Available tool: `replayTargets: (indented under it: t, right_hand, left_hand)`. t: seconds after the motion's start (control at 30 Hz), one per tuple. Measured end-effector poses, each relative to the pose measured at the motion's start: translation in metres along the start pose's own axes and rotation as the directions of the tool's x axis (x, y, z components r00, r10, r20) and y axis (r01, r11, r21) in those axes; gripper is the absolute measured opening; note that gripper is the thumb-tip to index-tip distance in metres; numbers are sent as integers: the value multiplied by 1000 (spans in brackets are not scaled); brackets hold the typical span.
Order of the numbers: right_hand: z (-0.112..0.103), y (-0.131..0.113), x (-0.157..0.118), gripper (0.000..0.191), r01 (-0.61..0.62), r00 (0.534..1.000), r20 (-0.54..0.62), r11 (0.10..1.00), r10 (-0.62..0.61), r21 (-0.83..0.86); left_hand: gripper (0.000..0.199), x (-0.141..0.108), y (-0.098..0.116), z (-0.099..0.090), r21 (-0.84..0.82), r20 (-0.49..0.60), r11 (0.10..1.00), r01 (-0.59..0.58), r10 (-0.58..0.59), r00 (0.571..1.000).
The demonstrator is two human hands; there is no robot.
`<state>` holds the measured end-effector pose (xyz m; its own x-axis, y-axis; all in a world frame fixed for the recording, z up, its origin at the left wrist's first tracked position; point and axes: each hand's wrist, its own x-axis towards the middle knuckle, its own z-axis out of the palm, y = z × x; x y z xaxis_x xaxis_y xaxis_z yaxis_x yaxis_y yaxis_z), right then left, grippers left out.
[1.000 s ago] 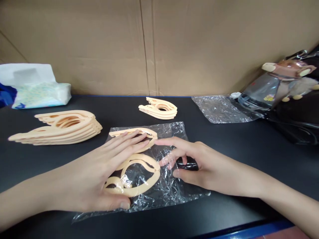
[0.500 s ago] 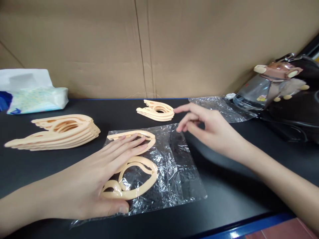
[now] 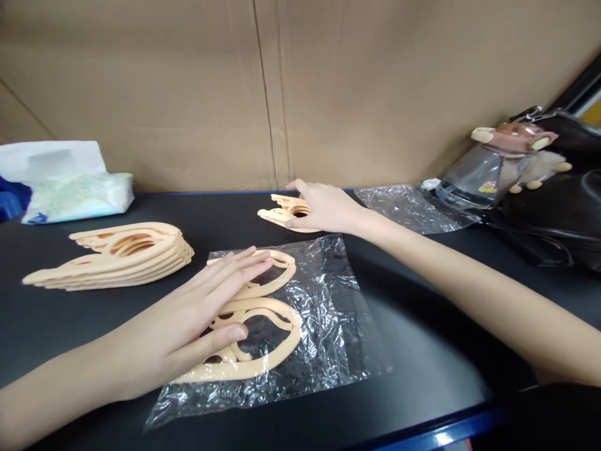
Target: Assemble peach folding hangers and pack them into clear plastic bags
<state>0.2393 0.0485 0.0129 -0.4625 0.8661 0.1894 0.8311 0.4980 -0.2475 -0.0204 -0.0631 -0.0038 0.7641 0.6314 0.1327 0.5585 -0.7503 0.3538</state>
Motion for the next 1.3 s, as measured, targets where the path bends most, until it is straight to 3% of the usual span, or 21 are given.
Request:
replayTargets:
  t: [0.13, 0.3, 0.43, 0.57, 0.73, 0.9, 1.1, 1.3]
  right_hand:
    - [-4, -7, -1, 71, -8, 999, -38, 1000, 7, -21]
    - [-36, -2, -24, 80, -36, 992, -120, 999, 34, -16]
    - [-64, 7, -61, 84, -30, 999, 34, 1000, 30, -4]
    - [-76, 7, -97, 80, -51, 986, 160, 998, 56, -35]
    - [-67, 3, -134, 72, -11, 978, 208, 998, 23, -56]
    - [-49, 5, -155, 78, 2, 986, 165, 989, 22, -145]
    - [-36, -6, -140, 75, 119, 981, 167, 988, -101, -102]
    - [-23, -15, -124, 75, 132, 990, 38, 991, -134, 35]
  left_hand:
    - [60, 1, 2, 0, -15, 1, 999, -33, 33, 999]
    - [60, 2, -3, 2, 32, 7, 999, 8, -8, 1000]
    - [65, 2, -13, 6, 65, 40, 998, 6, -8, 999]
    - [68, 3, -18, 9, 68, 49, 998, 17, -20, 999]
    - [74, 5, -14, 7, 78, 90, 995, 62, -69, 994]
    - [76, 6, -11, 4, 75, 112, 994, 81, -89, 990]
    - [70, 4, -16, 8, 67, 65, 997, 44, -48, 997]
    - [68, 2, -21, 15, 87, -3, 996, -19, 19, 1000]
